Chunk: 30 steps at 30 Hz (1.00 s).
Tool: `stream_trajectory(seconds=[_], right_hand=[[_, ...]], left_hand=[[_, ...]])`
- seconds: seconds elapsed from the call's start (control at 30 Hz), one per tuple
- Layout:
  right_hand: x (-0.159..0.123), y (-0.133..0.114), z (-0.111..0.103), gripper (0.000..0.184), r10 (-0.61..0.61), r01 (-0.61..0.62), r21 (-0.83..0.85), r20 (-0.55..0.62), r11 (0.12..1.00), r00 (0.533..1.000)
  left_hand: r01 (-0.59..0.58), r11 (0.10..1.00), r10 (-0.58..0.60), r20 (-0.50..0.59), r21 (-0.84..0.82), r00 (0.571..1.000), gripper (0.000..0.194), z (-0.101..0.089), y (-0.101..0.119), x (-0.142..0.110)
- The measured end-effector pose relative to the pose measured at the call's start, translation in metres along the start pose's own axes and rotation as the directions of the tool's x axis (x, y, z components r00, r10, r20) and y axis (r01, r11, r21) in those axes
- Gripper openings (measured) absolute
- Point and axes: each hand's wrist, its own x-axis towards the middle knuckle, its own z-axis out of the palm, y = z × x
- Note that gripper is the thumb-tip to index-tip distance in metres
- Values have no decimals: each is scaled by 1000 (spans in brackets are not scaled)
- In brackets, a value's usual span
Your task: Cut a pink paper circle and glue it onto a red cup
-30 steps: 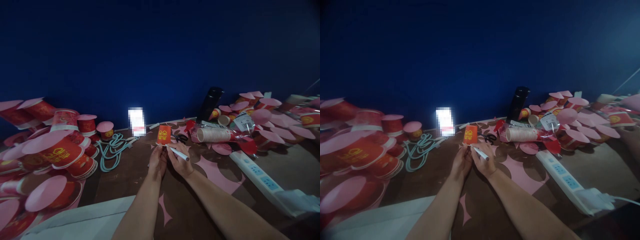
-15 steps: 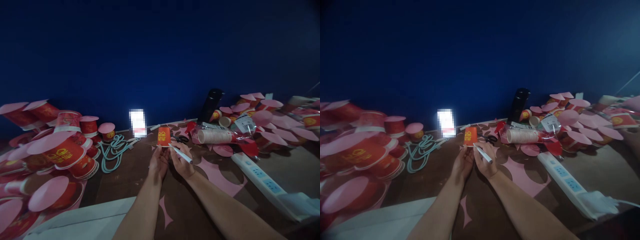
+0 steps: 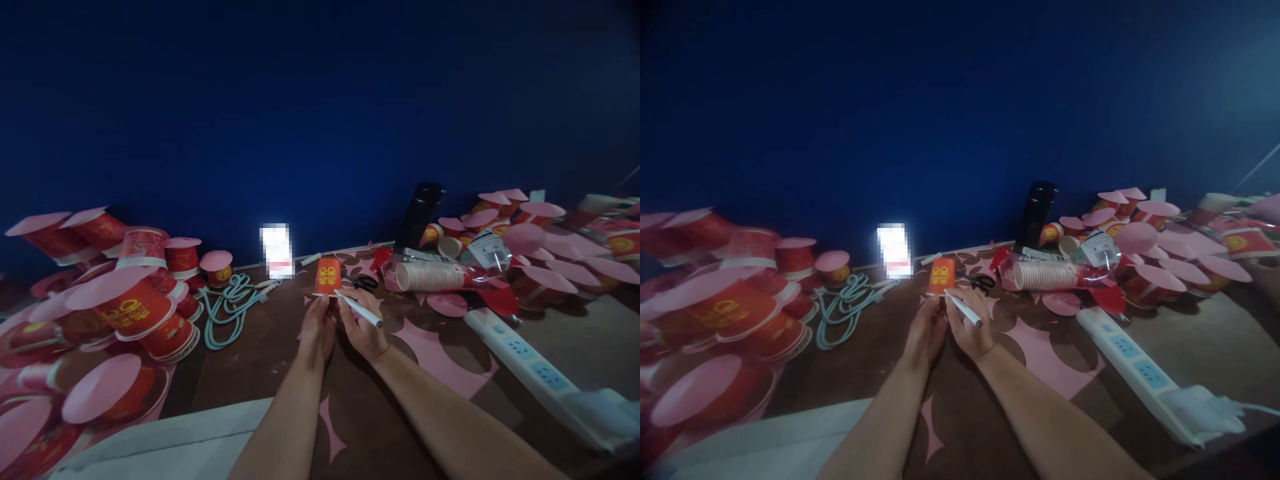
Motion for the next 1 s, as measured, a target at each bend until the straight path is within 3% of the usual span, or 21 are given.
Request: stream_trajectory(seconds=[0.17, 0.27, 0.43, 0.53, 0.6, 0.7, 0.77, 0.9, 1.0], right_hand=[[-1, 0, 1, 18, -14, 14, 9, -8, 1000, 1000], [-1, 4, 2, 20, 29, -28, 64, -24, 998, 999], [3, 19, 7, 26, 264, -223, 287, -110, 932, 958], [8, 28, 11, 39, 496, -380, 508, -111, 773, 862], [11, 33, 14, 48, 608, -445, 649, -34, 617, 793], [13, 37, 18, 50, 677, -494, 775, 118, 395, 727], [12, 38, 19, 47, 673, -495, 813, 183, 306, 717], [14, 34, 17, 39, 600, -468, 870, 292, 157, 744], [17, 29, 12, 33, 595, -472, 878, 340, 77, 729]], left_hand=[[-2, 997, 0, 25, 76, 1000, 17, 2, 0, -3], [-5, 1000, 4, 10, 29, 1000, 14, 1, 1, -3], [28, 992, -46, -141, -124, 989, 6, 2, 8, -3], [77, 983, -109, -190, -167, 976, 3, 5, 12, -5], [100, 981, -134, -209, -167, 969, 5, 7, 13, -7], [140, 983, -165, -227, -122, 960, 5, 7, 12, -9], [169, 984, -179, -234, -65, 956, 4, 7, 10, -10], [157, 984, -135, -217, 87, 967, 7, 9, 6, -15], [48, 972, -52, 12, 229, 999, 18, 15, 3, -24]])
